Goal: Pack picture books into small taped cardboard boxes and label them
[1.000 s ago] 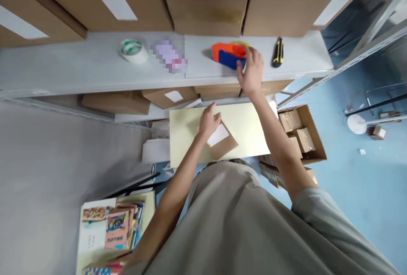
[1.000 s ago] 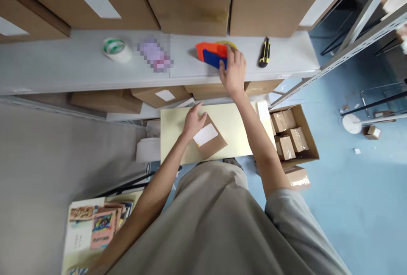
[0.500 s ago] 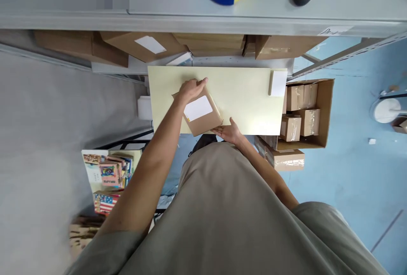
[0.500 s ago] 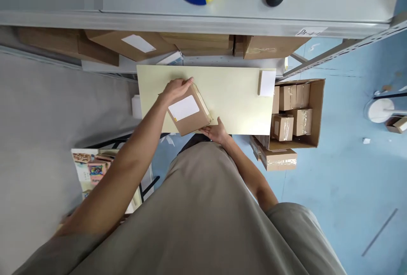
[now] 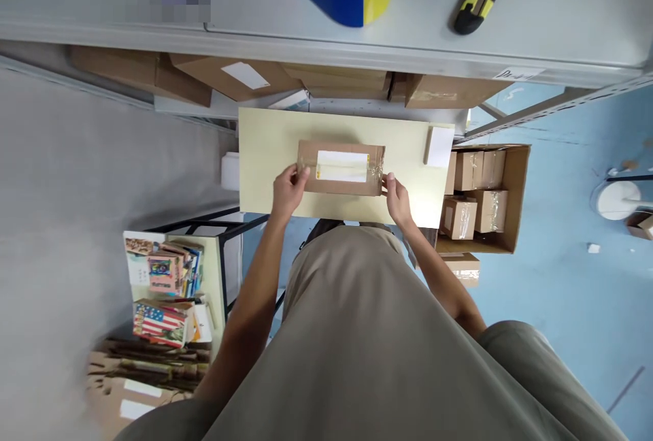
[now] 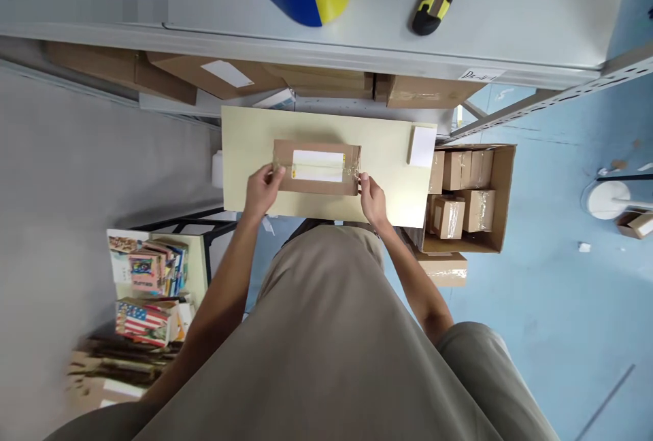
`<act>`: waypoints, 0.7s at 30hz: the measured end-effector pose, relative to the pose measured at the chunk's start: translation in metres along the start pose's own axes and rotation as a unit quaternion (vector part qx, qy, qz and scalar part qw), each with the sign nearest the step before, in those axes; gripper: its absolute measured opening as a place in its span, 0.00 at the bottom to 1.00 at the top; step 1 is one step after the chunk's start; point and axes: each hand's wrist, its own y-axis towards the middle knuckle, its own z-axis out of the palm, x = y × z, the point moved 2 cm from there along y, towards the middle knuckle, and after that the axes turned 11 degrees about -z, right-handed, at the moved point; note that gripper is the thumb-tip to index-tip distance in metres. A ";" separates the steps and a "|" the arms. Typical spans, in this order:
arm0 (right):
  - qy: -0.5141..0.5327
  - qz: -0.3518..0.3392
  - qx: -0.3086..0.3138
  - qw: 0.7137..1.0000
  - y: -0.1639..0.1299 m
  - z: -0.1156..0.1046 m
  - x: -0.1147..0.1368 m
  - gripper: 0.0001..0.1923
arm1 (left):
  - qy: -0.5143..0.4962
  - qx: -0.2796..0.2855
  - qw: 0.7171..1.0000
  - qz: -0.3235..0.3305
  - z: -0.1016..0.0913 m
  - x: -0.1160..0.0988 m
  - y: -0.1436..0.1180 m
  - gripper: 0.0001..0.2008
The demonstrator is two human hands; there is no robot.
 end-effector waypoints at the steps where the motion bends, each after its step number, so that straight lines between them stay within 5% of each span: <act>1: -0.071 0.007 -0.004 0.997 0.005 -0.003 -0.004 0.47 | 0.003 0.019 1.000 -0.016 0.011 0.007 -0.005 0.18; 7: -0.331 0.038 0.008 0.943 0.019 0.005 -0.013 0.37 | 0.043 0.074 0.994 -0.066 0.043 0.022 -0.017 0.10; 12: -0.404 0.095 0.030 0.909 0.016 0.032 0.002 0.37 | 0.106 0.081 0.984 -0.122 0.047 0.016 -0.011 0.28; 17: -0.287 0.089 -0.003 0.954 0.018 0.030 0.001 0.53 | 0.069 0.086 0.991 -0.082 0.053 0.013 0.000 0.29; 21: -0.153 0.066 0.013 0.986 0.010 0.008 -0.006 0.44 | 0.064 0.122 0.988 -0.071 0.045 0.019 -0.001 0.21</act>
